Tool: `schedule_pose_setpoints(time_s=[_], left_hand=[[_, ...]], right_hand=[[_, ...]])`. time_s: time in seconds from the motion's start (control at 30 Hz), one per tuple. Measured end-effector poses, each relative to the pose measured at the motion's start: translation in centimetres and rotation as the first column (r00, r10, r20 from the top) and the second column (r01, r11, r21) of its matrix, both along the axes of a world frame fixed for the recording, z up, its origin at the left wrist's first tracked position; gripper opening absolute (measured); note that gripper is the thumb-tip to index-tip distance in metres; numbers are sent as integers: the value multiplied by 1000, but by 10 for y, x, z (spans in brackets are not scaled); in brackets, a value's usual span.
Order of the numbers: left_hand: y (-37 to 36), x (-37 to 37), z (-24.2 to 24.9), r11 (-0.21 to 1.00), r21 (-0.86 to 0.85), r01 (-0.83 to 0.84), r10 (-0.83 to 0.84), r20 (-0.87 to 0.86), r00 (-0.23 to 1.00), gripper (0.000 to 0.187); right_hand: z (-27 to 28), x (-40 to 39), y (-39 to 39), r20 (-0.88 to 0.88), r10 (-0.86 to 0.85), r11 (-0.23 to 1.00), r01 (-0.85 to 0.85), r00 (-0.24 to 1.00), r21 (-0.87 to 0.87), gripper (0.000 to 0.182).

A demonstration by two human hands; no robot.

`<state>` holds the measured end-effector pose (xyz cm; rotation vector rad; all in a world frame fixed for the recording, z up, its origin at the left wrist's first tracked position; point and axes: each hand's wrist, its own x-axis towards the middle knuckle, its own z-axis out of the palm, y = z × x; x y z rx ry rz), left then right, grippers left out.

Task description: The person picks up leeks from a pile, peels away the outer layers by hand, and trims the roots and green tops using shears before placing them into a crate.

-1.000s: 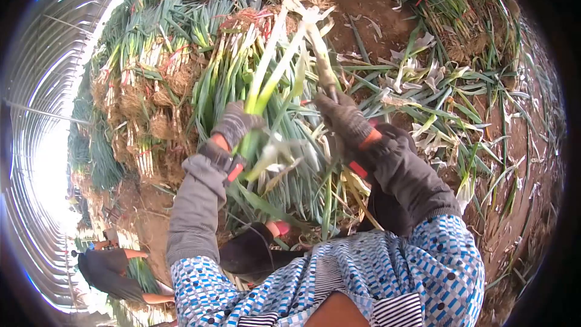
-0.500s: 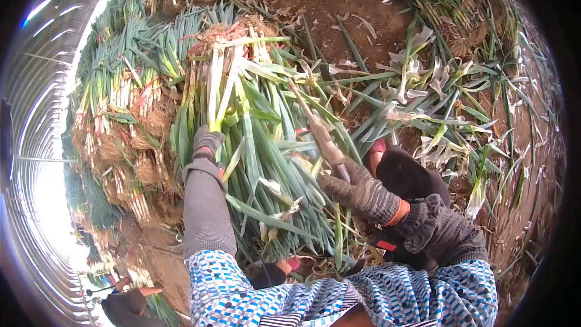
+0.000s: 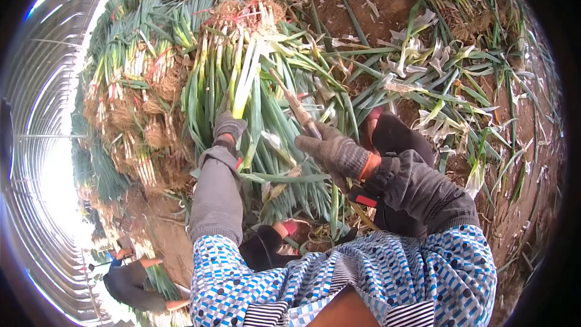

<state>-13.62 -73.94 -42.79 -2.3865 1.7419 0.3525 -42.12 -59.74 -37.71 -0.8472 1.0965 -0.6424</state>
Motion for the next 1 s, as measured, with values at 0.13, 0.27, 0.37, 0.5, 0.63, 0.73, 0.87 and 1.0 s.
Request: schedule_pose_setpoints(time_s=[0.13, 0.27, 0.37, 0.5, 0.63, 0.73, 0.87, 1.0], left_hand=[[-26, 8, 4, 992, -72, -107, 106, -24, 994, 38], [-63, 0, 14, 996, -87, 15, -15, 4, 1000, 37], [-84, -2, -10, 1000, 26, -9, 8, 51, 999, 39], [-39, -36, -5, 997, -74, 31, -20, 143, 989, 40], [-17, -32, -4, 984, 147, 99, -119, 130, 984, 40], [-10, -17, 19, 990, 111, 87, -97, 81, 992, 39], [9, 14, 121, 973, 226, -41, 140, -440, 887, 33], [56, 1, 200, 939, 343, 26, 206, -621, 757, 17]], right_hand=[[-3, 2, -2, 18, -28, 995, 30, 999, -98, 37], [2, -7, -10, -65, 57, 998, -59, 996, -17, 64], [6, -11, -17, -29, 49, 999, -49, 998, 15, 64], [5, -10, -17, 6, -13, 999, 13, 1000, -29, 64], [14, -9, -14, -49, 52, 999, -51, 997, 10, 67], [8, -8, -9, -10, 55, 998, -55, 998, 32, 68], [-4, -4, -13, 20, 17, 998, -18, 1000, 58, 63], [16, -2, 9, 72, -21, 1000, 20, 997, 13, 36]])
